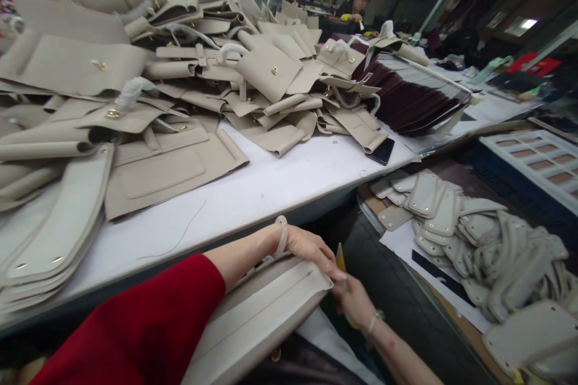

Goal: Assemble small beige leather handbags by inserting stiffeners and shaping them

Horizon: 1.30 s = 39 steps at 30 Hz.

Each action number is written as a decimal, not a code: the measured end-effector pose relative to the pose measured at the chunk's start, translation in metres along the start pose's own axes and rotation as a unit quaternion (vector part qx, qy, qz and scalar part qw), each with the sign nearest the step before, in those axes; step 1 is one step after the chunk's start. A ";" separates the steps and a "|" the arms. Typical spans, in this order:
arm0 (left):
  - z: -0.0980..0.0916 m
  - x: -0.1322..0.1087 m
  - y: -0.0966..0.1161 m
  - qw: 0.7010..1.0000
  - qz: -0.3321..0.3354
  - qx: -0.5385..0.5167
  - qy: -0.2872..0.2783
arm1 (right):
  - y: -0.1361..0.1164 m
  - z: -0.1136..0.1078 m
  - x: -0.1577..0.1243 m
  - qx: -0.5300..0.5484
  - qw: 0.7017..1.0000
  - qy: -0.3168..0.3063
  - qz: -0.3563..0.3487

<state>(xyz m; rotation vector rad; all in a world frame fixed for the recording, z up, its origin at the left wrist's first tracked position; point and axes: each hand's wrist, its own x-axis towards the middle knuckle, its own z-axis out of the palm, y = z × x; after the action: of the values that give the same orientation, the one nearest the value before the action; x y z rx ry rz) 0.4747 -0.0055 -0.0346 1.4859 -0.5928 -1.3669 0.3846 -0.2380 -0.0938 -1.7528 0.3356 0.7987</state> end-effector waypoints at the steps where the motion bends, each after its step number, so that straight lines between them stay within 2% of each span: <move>1: 0.000 0.001 -0.001 1.000 0.003 0.002 -0.002 | -0.004 -0.017 -0.006 -0.026 0.999 0.033 -0.010; 3: -0.001 0.004 -0.004 1.000 0.010 0.002 -0.009 | -0.016 -0.046 -0.024 -0.100 0.994 0.052 -0.007; 4: -0.001 0.005 -0.006 1.000 0.015 0.003 -0.012 | -0.025 -0.056 -0.036 -0.143 0.989 0.029 0.010; 6: -0.002 0.007 -0.009 1.000 0.027 0.009 -0.012 | -0.044 -0.061 -0.055 -0.220 0.972 -0.060 0.060; 9: -0.002 0.008 -0.010 0.999 0.036 0.024 -0.015 | -0.068 -0.042 -0.065 -0.253 0.950 -0.161 0.087; 13: -0.004 0.004 -0.005 0.997 0.021 0.067 -0.013 | -0.076 -0.012 -0.050 -0.241 0.945 -0.205 0.086; 17: -0.006 0.001 0.001 0.995 0.003 0.096 -0.012 | -0.070 -0.007 -0.041 -0.214 0.948 -0.217 0.094; 23: -0.006 0.000 -0.001 0.994 0.008 0.107 -0.002 | -0.068 -0.004 -0.045 -0.193 0.952 -0.214 0.106; 29: -0.003 -0.001 -0.009 0.997 0.027 0.058 0.038 | -0.072 0.016 -0.048 -0.142 0.957 -0.205 0.145; 35: -0.002 0.003 -0.016 0.998 0.048 -0.028 0.041 | -0.063 0.036 -0.046 -0.083 0.970 -0.158 0.167; 39: 0.003 -0.008 -0.014 0.992 0.057 -0.033 0.105 | -0.058 0.057 -0.047 -0.009 0.975 -0.161 0.154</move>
<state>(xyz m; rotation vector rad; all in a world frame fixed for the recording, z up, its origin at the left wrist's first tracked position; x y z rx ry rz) 0.4664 0.0056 -0.0435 1.4970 -0.4858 -1.1152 0.3653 -0.1737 -0.0282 -1.5740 0.3858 1.2937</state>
